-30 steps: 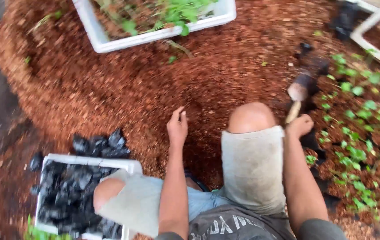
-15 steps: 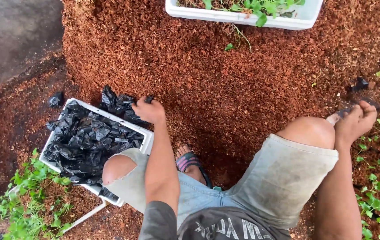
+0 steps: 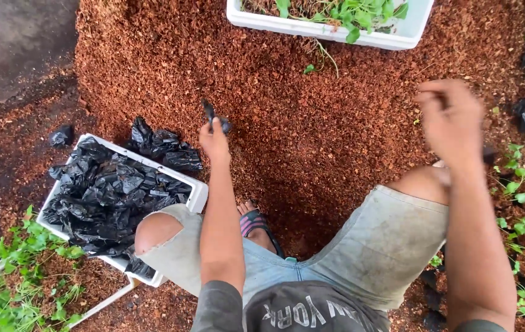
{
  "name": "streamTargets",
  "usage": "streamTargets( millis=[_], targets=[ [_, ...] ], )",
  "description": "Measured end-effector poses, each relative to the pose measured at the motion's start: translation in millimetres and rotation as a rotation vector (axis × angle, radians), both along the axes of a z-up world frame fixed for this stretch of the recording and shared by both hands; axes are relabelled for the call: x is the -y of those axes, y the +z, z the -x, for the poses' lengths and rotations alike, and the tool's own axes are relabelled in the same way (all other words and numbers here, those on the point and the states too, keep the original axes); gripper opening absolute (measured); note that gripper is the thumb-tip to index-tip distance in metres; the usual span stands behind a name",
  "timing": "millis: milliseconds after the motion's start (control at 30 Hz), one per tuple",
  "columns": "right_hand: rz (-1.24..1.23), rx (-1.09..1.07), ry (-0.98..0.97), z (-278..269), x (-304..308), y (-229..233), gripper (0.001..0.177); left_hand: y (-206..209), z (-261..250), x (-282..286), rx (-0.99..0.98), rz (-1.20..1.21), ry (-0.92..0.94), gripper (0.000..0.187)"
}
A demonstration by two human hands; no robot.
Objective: Transplanting small seedlings into individual plastic bags filled with potting medium.
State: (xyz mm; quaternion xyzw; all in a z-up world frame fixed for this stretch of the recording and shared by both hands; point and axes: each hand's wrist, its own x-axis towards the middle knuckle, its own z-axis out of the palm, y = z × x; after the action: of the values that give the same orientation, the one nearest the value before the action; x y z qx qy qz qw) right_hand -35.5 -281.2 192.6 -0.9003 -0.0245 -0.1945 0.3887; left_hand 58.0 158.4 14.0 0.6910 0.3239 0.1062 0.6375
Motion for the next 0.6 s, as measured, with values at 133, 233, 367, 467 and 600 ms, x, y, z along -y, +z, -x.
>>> streamTargets(
  millis=[133,233,367,467,600],
  targets=[
    [0.041,-0.064,0.243,-8.3,-75.3,2.1,0.022,12.7,-6.2,59.5,0.137,0.156,-0.131,0.021],
    [0.248,-0.087,0.368,-15.5,-118.3,-11.4,0.026,45.2,8.6,95.4,0.182,0.272,-0.268,0.031],
    [-0.037,-0.313,0.349,-22.6,-142.7,-41.8,0.043,58.1,26.5,121.6,0.124,0.066,-0.39,0.039],
    [-0.355,-0.383,0.278,-27.5,-148.6,-73.4,0.042,82.9,38.7,134.8,0.117,0.004,-0.468,0.045],
    [-0.525,-0.371,0.185,-25.5,-139.1,-84.4,0.029,135.7,44.2,156.3,0.127,0.02,-0.511,0.05]
  ],
)
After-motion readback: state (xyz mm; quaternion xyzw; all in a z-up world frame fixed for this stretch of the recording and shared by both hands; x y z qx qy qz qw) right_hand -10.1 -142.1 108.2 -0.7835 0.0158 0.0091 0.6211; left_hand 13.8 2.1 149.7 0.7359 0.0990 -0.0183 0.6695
